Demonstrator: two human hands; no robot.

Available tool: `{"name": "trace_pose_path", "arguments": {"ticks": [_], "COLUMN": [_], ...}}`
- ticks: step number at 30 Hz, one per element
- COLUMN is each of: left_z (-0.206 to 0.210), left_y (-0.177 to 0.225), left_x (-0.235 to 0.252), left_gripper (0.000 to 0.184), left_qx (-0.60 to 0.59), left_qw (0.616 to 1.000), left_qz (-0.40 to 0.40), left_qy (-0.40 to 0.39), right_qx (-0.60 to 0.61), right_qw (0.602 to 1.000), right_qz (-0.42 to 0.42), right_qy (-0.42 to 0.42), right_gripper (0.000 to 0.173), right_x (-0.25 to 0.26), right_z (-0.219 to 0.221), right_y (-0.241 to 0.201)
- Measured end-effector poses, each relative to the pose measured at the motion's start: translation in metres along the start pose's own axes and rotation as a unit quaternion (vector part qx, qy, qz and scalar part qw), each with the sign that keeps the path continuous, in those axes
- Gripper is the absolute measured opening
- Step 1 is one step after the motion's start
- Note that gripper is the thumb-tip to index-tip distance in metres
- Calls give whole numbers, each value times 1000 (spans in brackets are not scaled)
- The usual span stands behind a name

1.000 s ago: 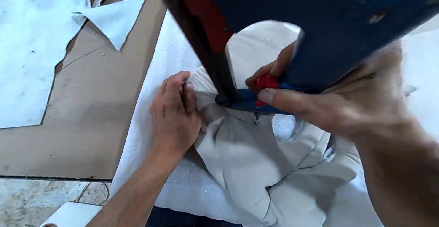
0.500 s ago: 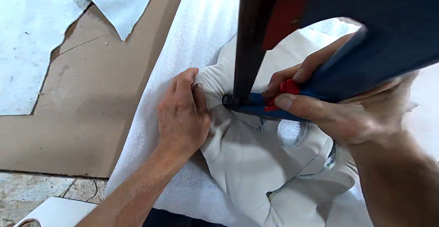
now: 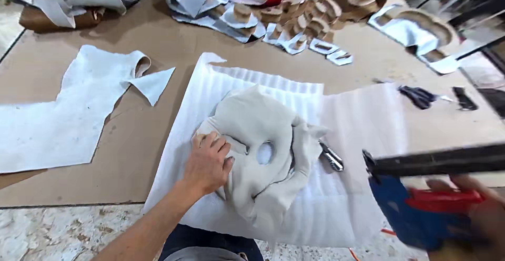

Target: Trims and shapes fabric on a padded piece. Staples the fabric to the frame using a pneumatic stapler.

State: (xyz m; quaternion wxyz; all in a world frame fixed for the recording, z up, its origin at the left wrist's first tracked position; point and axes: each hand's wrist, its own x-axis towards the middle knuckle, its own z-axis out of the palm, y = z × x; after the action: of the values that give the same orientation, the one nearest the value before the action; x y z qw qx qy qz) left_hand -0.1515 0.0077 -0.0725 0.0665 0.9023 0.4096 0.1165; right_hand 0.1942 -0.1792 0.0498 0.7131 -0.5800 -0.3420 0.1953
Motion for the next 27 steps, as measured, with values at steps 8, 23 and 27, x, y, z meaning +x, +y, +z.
{"name": "trace_pose_path", "arguments": {"ticks": [8, 23, 27], "left_z": [-2, -37, -32], "left_y": [-3, -33, -41], "left_x": [7, 133, 152], "left_gripper": [44, 56, 65], "left_qx": [-42, -274, -363], "left_qw": [998, 884, 819], "left_qz": [9, -353, -424], "left_qy": [-52, -136, -136], "right_qx": [-73, -80, -405], "right_qw": [973, 915, 861], "right_qz": [75, 329, 306], "right_qy": [205, 220, 26], "right_gripper": [26, 57, 58], "right_x": [-38, 173, 141], "right_z": [-51, -137, -138], "right_y": [-19, 157, 112]}}
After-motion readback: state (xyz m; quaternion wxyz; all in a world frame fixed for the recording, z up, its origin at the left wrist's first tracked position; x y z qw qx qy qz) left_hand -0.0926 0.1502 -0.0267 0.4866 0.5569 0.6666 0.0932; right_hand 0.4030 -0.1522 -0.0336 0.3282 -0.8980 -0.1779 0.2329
